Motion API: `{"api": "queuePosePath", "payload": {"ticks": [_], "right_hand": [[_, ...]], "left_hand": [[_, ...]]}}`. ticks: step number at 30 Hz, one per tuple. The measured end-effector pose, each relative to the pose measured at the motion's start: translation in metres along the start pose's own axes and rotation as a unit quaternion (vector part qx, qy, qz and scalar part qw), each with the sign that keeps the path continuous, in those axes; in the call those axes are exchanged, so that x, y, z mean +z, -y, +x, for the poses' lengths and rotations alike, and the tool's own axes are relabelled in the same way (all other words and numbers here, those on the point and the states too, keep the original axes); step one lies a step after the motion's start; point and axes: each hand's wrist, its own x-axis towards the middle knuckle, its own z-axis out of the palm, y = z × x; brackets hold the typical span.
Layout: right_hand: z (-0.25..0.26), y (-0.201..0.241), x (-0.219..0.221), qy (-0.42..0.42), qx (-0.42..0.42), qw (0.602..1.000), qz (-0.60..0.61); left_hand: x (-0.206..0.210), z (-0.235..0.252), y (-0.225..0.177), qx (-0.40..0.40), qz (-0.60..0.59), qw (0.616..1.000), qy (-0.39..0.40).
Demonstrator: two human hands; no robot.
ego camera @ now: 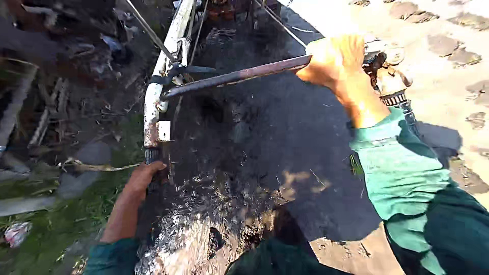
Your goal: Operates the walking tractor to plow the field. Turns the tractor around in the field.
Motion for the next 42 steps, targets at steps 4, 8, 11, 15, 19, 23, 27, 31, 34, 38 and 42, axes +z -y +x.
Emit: {"api": "queuePosePath", "payload": {"ticks": [4, 8, 11, 15, 19, 23, 27, 31, 34, 38, 42], "right_hand": [[0.083, -0.018, 0.005, 0.023, -0.019, 0.999, 0.022], [0.160, -0.031, 0.015, 0.039, -0.023, 0.999, 0.029], [0.227, -0.038, 0.023, 0.008, -0.026, 0.999, 0.032], [0.316, -0.044, 0.020, 0.010, -0.023, 0.999, 0.045], [0.401, -0.045, 0.025, 0.016, -0.019, 0.999, 0.030], [0.481, -0.053, 0.040, 0.005, -0.027, 0.999, 0.021], [0.563, -0.054, 0.048, 0.011, -0.036, 0.999, 0.018], [0.658, -0.062, 0.057, 0.005, -0.045, 0.999, 0.003], [0.724, -0.065, 0.066, 0.009, -0.047, 0.999, -0.004], [0.811, -0.070, 0.069, 0.031, -0.043, 0.999, 0.001], [0.893, -0.064, 0.076, 0.042, -0.051, 0.998, -0.002]], "left_hand": [[0.018, 0.041, -0.069, 0.004, -0.031, 1.000, -0.002], [0.035, 0.090, -0.125, 0.013, -0.012, 1.000, -0.010], [0.042, 0.127, -0.173, 0.033, -0.005, 0.999, -0.017], [0.046, 0.189, -0.233, 0.049, 0.018, 0.998, -0.030], [0.052, 0.262, -0.281, 0.045, 0.032, 0.998, -0.039], [0.062, 0.332, -0.334, 0.029, 0.039, 0.998, -0.043], [0.064, 0.402, -0.388, 0.018, 0.031, 0.999, -0.034], [0.072, 0.471, -0.450, 0.007, 0.018, 0.999, -0.030], [0.078, 0.514, -0.501, -0.032, 0.055, 0.997, -0.036], [0.095, 0.562, -0.569, -0.052, 0.049, 0.996, -0.059], [0.097, 0.625, -0.611, -0.016, 0.044, 0.996, -0.077]]}}
